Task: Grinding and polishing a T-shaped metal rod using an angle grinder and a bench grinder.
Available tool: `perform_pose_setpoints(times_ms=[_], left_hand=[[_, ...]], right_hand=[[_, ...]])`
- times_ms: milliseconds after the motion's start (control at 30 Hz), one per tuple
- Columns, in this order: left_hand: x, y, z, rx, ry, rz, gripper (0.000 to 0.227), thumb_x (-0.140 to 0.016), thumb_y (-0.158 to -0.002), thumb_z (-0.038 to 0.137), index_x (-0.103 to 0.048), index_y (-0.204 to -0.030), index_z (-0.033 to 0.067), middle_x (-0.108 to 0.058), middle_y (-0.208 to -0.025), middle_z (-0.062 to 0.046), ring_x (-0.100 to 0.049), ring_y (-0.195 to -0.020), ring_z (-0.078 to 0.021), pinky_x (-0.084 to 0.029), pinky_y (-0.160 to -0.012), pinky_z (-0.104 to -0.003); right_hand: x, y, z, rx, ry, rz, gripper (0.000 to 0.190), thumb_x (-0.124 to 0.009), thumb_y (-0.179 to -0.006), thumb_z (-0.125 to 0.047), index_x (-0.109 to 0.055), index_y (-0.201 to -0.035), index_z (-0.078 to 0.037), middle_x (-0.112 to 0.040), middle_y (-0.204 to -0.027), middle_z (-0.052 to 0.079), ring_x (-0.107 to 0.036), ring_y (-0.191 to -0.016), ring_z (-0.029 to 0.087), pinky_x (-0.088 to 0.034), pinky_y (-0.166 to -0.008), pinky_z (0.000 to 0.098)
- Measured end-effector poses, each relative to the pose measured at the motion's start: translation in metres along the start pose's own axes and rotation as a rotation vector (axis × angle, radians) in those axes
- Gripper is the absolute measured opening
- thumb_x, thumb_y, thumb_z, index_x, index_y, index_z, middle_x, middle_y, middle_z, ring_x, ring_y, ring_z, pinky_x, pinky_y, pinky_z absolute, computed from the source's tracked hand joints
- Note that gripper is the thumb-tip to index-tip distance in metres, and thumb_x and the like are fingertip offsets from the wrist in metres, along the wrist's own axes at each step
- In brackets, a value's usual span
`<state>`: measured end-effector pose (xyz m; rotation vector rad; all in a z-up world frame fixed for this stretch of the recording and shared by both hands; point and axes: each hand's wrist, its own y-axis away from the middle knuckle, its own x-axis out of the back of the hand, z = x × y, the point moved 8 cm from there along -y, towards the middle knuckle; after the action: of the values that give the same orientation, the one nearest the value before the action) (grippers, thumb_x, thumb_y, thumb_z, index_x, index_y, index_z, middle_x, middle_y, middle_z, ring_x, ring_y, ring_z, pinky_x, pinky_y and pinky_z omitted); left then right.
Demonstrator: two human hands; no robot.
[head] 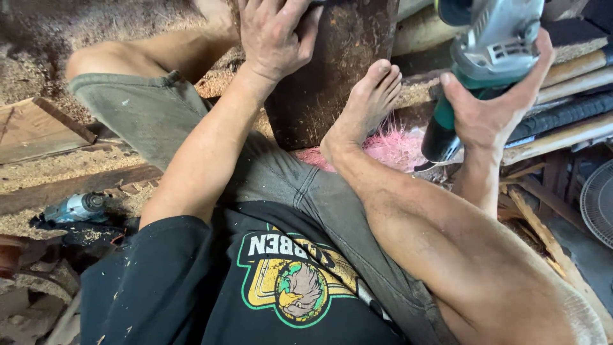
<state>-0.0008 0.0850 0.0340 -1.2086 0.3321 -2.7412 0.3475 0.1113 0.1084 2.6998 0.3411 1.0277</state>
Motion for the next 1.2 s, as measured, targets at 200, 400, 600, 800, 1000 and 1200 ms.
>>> perform_pose_setpoints(times_ms=[200, 400, 600, 800, 1000, 1200], left_hand=[[0.003, -0.011, 0.001, -0.036, -0.035, -0.015, 0.026, -0.081, -0.092, 0.015, -0.073, -0.117, 0.0166, -0.061, -0.121, -0.006, -0.05, -0.125, -0.0293, -0.036, -0.112, -0.049], [-0.008, 0.016, -0.018, -0.244, -0.052, -0.235, 0.017, -0.079, -0.097, 0.012, -0.074, -0.112, 0.0159, -0.058, -0.136, -0.007, -0.043, -0.147, -0.0274, -0.027, -0.13, -0.051], [0.041, 0.053, -0.026, -0.384, -0.065, -0.532, 0.029, -0.072, -0.082, 0.009, -0.076, -0.111, 0.0125, -0.059, -0.141, -0.009, -0.045, -0.145, -0.0305, -0.029, -0.128, -0.05], [0.064, 0.058, -0.053, -0.128, -0.255, -0.536, 0.024, -0.072, -0.082, 0.007, -0.074, -0.101, 0.0219, -0.059, -0.138, -0.011, -0.05, -0.136, -0.0285, -0.041, -0.116, -0.048], [0.069, 0.101, -0.088, 1.245, 0.549, -0.039, 0.058, -0.068, -0.098, 0.024, -0.038, -0.145, 0.0087, -0.065, -0.109, -0.014, -0.072, -0.086, -0.0178, -0.059, -0.068, -0.027], [0.015, 0.136, -0.091, 1.021, 0.576, 0.113, 0.034, -0.065, -0.11, 0.029, -0.075, -0.106, -0.0034, -0.065, -0.084, -0.005, -0.053, -0.072, -0.0106, -0.042, -0.063, -0.025]], right_hand=[[0.009, 0.0, 0.005, 0.027, -0.048, 0.059, 0.092, -0.099, -0.089, -0.016, -0.038, -0.158, -0.007, -0.051, -0.138, 0.012, -0.052, -0.129, 0.024, -0.042, -0.114, 0.0358], [0.016, 0.006, 0.029, -0.008, -0.029, 0.084, 0.093, -0.098, -0.087, -0.015, -0.036, -0.155, -0.005, -0.054, -0.143, 0.014, -0.053, -0.129, 0.025, -0.045, -0.115, 0.0391], [0.023, 0.009, 0.051, -0.165, -0.039, 0.123, 0.095, -0.094, -0.08, -0.016, -0.036, -0.154, -0.004, -0.055, -0.14, 0.016, -0.058, -0.135, 0.027, -0.049, -0.121, 0.0422], [0.031, 0.013, 0.058, -0.026, -0.085, 0.138, 0.093, -0.096, -0.087, -0.005, -0.036, -0.158, -0.004, -0.053, -0.145, 0.016, -0.054, -0.128, 0.024, -0.046, -0.115, 0.038], [0.036, 0.012, 0.077, -0.055, -0.246, 0.139, 0.094, -0.095, -0.087, -0.004, -0.033, -0.158, -0.004, -0.053, -0.145, 0.014, -0.054, -0.127, 0.023, -0.046, -0.115, 0.0371], [0.034, 0.007, 0.057, -0.093, -0.493, 0.146, 0.086, -0.093, -0.09, -0.002, -0.036, -0.154, -0.003, -0.055, -0.138, 0.012, -0.055, -0.119, 0.022, -0.048, -0.11, 0.0357]])
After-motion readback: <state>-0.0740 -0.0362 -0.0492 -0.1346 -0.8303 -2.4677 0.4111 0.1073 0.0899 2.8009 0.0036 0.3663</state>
